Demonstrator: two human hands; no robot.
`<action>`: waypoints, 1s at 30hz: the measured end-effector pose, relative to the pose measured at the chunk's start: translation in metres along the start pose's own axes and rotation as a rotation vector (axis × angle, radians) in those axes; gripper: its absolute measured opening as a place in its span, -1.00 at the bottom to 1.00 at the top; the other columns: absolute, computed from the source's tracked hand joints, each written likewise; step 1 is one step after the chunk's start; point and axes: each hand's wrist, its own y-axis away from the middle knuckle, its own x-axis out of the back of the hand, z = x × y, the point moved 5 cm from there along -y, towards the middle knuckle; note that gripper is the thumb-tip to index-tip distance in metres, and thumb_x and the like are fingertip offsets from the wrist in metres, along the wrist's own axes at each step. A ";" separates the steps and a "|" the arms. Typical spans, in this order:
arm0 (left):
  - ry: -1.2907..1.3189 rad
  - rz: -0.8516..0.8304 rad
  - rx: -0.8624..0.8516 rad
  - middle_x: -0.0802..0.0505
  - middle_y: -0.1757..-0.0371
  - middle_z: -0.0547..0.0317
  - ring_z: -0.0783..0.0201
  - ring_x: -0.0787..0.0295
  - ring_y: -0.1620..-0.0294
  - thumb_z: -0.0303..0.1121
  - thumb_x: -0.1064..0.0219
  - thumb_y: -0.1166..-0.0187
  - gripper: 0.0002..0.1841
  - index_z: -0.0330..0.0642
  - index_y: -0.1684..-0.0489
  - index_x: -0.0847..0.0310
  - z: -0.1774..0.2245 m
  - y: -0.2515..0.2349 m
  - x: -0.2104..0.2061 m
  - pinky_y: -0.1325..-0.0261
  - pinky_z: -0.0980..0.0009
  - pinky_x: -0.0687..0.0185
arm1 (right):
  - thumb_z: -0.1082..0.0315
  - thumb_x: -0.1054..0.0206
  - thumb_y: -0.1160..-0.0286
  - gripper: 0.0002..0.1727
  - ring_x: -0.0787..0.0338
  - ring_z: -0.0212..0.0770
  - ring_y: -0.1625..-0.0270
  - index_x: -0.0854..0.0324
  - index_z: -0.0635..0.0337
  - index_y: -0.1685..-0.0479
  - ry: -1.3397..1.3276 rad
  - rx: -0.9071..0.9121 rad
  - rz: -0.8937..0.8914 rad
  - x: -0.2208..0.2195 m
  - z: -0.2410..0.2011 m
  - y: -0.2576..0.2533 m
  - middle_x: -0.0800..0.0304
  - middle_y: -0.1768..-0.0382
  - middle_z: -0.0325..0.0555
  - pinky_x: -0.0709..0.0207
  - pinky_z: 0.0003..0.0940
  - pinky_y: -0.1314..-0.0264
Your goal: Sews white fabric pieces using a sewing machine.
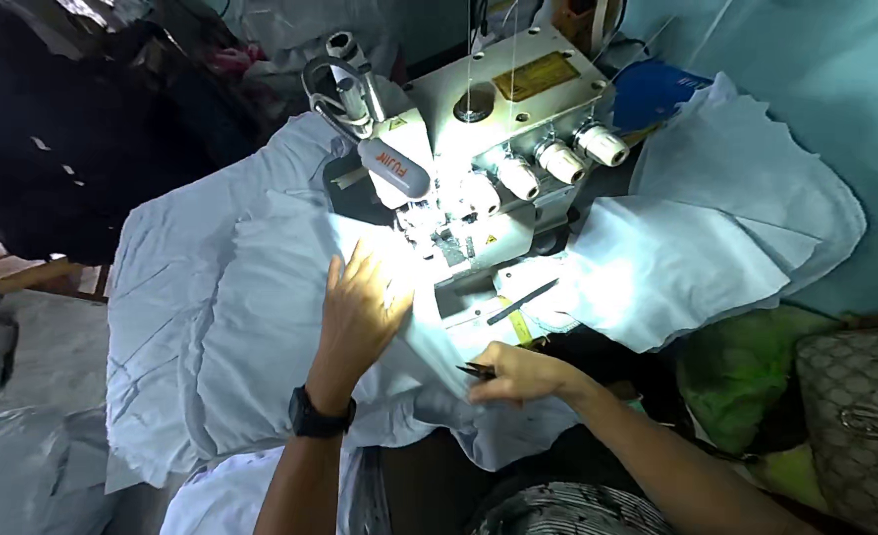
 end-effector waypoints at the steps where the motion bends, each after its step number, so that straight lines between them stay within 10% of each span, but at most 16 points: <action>1: -0.022 -0.018 0.015 -0.73 -0.48 -0.14 -0.20 -0.40 -0.71 0.04 -0.04 -0.72 -0.41 -0.28 -0.33 -0.73 0.002 0.000 0.000 -0.65 -0.41 -0.11 | 0.44 -0.38 -0.45 -0.78 -0.42 -0.58 0.79 -0.58 0.21 0.57 -0.139 0.019 -0.049 0.000 0.003 0.004 -0.49 0.81 -0.39 -0.30 -0.63 0.70; 4: 0.003 -0.071 0.058 -0.52 -0.68 -0.19 -0.19 -0.23 -0.80 0.17 -0.11 -0.65 -0.25 -0.31 -0.59 -0.49 -0.007 -0.008 -0.002 -0.70 -0.43 0.04 | 0.37 -0.37 -0.43 -0.75 -0.38 -0.64 0.83 -0.51 -0.02 0.60 -0.375 0.004 0.075 0.010 -0.001 0.013 -0.46 0.84 -0.54 -0.26 -0.66 0.77; 6: 0.105 -0.010 0.031 -0.49 -0.69 -0.22 -0.20 -0.29 -0.75 0.05 -0.28 -0.61 -0.28 -0.30 -0.65 -0.41 -0.012 -0.015 0.001 -0.70 -0.37 -0.02 | 0.26 -0.28 -0.67 -0.75 -0.36 -0.59 0.74 -0.56 0.18 0.38 -0.169 -0.019 0.205 0.022 -0.012 0.020 -0.41 0.72 -0.42 -0.28 -0.64 0.65; 11: 0.154 0.321 -0.142 -0.70 -0.33 -0.51 -0.30 -0.62 -0.43 -0.33 -0.33 -0.62 -0.65 -0.53 -0.10 -0.71 0.052 -0.001 0.000 -0.47 -0.02 -0.48 | 0.40 -0.13 -0.76 -0.70 -0.64 -0.42 0.47 -0.77 0.41 0.01 0.225 0.028 0.759 0.084 -0.022 0.106 -0.79 0.40 -0.06 -0.53 -0.49 0.38; 14: 0.416 0.083 -0.306 -0.80 -0.23 -0.33 -0.13 -0.69 -0.41 -0.42 -0.44 -0.48 -0.74 -0.48 0.05 -0.79 0.125 0.007 -0.039 -0.48 0.09 -0.55 | 0.30 -0.18 -0.76 -0.69 -0.82 -0.09 0.29 -0.80 0.32 0.03 0.419 -0.166 1.057 0.130 -0.004 0.152 -0.86 0.34 0.01 -0.65 0.01 0.09; 22: 0.272 -0.158 -0.889 -0.88 0.03 -0.12 -0.10 -0.85 -0.02 -0.64 -0.26 -0.55 -0.82 -0.36 0.08 -0.79 0.209 -0.026 -0.143 -0.02 0.10 -0.76 | 0.15 -0.24 -0.76 -0.65 -0.82 0.16 0.03 -0.77 0.28 0.08 0.491 -0.414 1.013 0.150 0.025 0.136 -0.83 0.19 0.16 -0.55 0.20 0.00; 30: 0.219 -0.213 -0.873 -0.87 0.21 -0.11 -0.08 -0.87 0.16 -0.62 -0.30 -0.51 -0.88 -0.37 0.20 -0.77 0.198 -0.038 -0.150 0.11 0.12 -0.78 | 0.15 -0.27 -0.72 -0.66 -0.80 0.11 0.17 -0.73 0.26 0.24 0.524 -0.413 1.027 0.150 0.027 0.134 -0.78 0.35 0.10 -0.50 0.11 0.18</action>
